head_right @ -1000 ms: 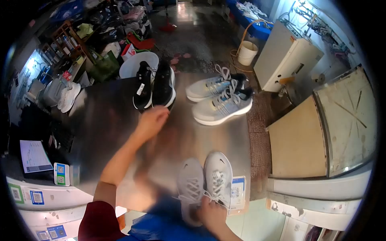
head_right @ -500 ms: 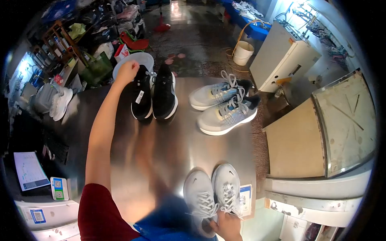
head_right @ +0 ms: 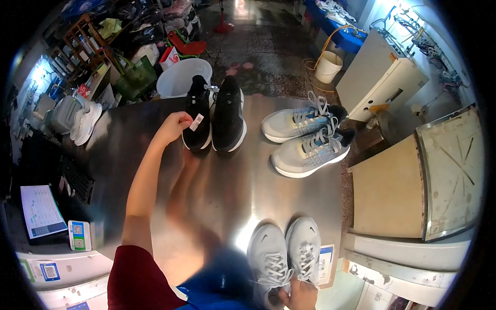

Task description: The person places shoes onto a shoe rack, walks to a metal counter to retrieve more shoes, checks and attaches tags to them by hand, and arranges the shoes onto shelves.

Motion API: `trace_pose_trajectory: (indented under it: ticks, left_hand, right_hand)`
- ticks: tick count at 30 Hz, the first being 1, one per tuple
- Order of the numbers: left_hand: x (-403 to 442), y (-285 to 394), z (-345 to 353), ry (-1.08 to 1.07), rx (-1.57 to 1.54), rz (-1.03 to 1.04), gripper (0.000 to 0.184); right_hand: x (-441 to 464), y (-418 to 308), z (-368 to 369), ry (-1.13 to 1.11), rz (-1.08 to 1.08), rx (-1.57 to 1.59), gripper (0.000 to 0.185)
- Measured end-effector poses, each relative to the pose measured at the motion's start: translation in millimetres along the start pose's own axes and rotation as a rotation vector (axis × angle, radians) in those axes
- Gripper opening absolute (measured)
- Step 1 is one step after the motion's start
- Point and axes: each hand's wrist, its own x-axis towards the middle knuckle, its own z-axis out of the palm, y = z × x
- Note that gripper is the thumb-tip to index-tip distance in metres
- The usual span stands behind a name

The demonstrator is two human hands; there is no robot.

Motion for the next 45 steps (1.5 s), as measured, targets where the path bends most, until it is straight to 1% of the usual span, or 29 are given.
trace_pose_trajectory:
  ticks: [1,2,4,7,10,11,13,17,19,20,22,23,25,26,28,29,31,32,36,38,41,45]
  left_hand:
    - [2,-5,1,-0.012,-0.081,0.005,0.007]
    - [1,-10,2,-0.009,-0.080,0.004,0.007]
    - [-5,-6,1,0.063,-0.107,0.056,0.010]
    - [-15,6,-3,0.057,-0.072,0.034,0.013]
    - [-24,12,-3,0.055,-0.102,0.054,0.014]
    - [-26,10,0,0.054,-0.103,0.055,0.014]
    - [-28,7,5,0.078,-0.213,0.064,0.013]
    - [-32,14,4,0.054,-0.168,0.055,0.009]
    - [-30,20,4,0.083,-0.058,0.050,0.013]
    - [-30,23,4,0.080,-0.058,0.052,0.013]
    - [-28,30,4,0.135,-0.039,0.057,0.025]
    - [-26,30,3,0.132,-0.037,0.060,0.025]
    - [-19,24,-1,0.076,-0.010,0.060,0.035]
    - [-14,20,-2,0.072,-0.008,0.065,0.035]
    - [-6,16,-7,0.051,-0.486,-0.008,0.037]
    - [-2,15,-9,0.050,-0.483,-0.006,0.037]
    - [0,24,-17,0.082,-0.619,-0.216,0.039]
    - [5,22,-17,0.124,-0.613,-0.278,0.043]
    - [9,20,-10,0.205,-0.610,-0.290,0.048]
    - [10,21,-8,0.307,-0.562,-0.279,0.053]
    - [12,20,-7,0.306,-0.557,-0.307,0.056]
    - [11,20,-7,0.272,-0.609,-0.332,0.055]
  right_hand:
    - [0,0,0,0.005,0.002,-0.007,0.050]
    - [1,0,-1,0.010,0.003,-0.015,0.050]
    - [1,-2,-3,0.002,0.007,-0.009,0.050]
    - [2,-4,-4,-0.006,0.020,-0.010,0.049]
    - [2,-2,-2,0.008,0.017,-0.010,0.048]
    - [2,-2,-1,0.021,0.010,-0.002,0.047]
    - [2,-3,-2,0.023,0.008,-0.013,0.047]
    - [2,-4,-4,0.010,0.021,0.010,0.047]
    - [5,-6,-5,0.020,0.020,0.007,0.047]
    - [5,-7,-5,0.030,0.017,0.004,0.047]
    - [5,-6,-5,0.022,0.020,0.002,0.048]
    - [4,-6,-5,0.013,0.021,0.000,0.048]
    - [4,-7,-6,0.005,0.032,-0.007,0.049]
    - [4,-8,-6,-0.003,0.041,-0.016,0.049]
    - [5,-10,-7,0.004,0.049,-0.014,0.050]
    - [6,-10,-7,0.010,0.051,-0.016,0.050]
    - [6,-11,-8,0.019,0.048,-0.010,0.051]
    - [7,-12,-8,0.025,0.046,-0.006,0.051]
    - [8,-13,-10,0.018,0.059,-0.016,0.052]
    - [8,-12,-8,0.042,0.040,-0.003,0.052]
    - [7,-12,-10,0.029,0.041,-0.010,0.051]
    - [6,-11,-8,0.021,0.053,-0.005,0.051]
